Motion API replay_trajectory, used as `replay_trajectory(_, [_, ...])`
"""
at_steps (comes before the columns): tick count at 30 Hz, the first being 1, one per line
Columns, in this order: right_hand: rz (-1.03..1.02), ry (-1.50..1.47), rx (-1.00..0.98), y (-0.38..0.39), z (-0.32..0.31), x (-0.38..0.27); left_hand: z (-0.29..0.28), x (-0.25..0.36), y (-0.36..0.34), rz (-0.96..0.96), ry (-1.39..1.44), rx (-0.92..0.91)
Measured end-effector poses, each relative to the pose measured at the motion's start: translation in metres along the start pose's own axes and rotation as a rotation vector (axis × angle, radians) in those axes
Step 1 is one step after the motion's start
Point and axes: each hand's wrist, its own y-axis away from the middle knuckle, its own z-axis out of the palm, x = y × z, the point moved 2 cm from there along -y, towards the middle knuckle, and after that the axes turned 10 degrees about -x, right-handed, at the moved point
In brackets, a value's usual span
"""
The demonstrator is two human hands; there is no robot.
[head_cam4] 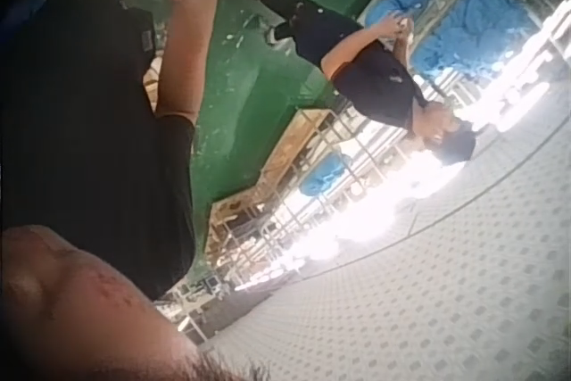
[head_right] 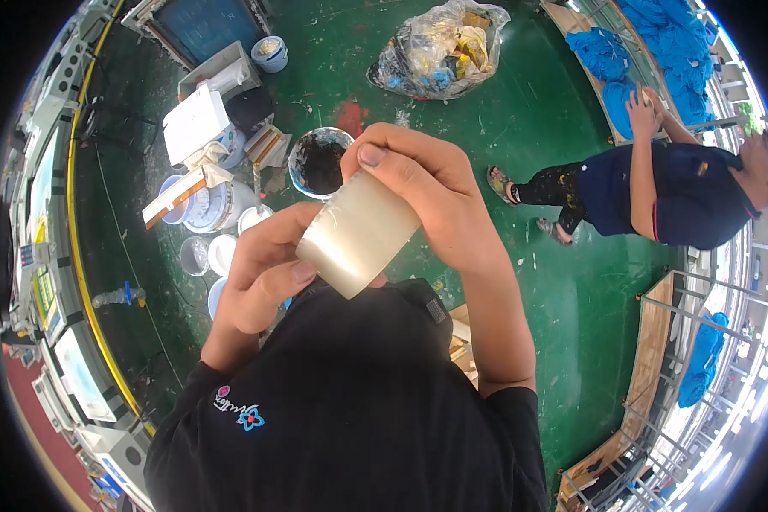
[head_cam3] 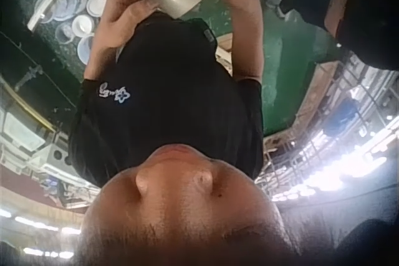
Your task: Seal a large plastic bag filled with materials using adhesive tape.
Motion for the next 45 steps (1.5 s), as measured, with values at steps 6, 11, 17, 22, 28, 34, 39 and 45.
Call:
replay_trajectory(6, [0.045,0.170,0.024,0.011,0.002,-0.014,0.003,-0.005,-0.003,0.039,0.019,-0.005])
replay_trajectory(11, [-0.088,0.363,0.044,0.015,0.006,-0.020,0.003,-0.007,-0.005,-0.001,-0.027,0.015])
replay_trajectory(17, [-0.257,0.572,-0.002,0.014,0.004,-0.022,0.004,-0.007,-0.012,0.110,-0.188,0.068])
replay_trajectory(22, [-0.350,0.708,-0.043,0.011,0.005,-0.023,0.006,-0.001,-0.012,0.035,-0.236,0.116])
replay_trajectory(28, [-0.379,0.885,-0.027,0.012,0.008,-0.020,0.009,-0.001,-0.014,-0.005,-0.272,0.213])
replay_trajectory(34, [-0.353,0.347,0.116,0.010,-0.004,-0.003,0.000,-0.009,-0.016,0.241,-0.260,0.150])
replay_trajectory(39, [-0.178,0.028,0.090,0.011,-0.002,0.021,-0.003,-0.018,-0.007,0.374,-0.210,0.022])
replay_trajectory(45, [-0.202,0.002,0.052,0.016,0.002,0.018,-0.002,-0.024,-0.002,0.266,-0.174,-0.012])
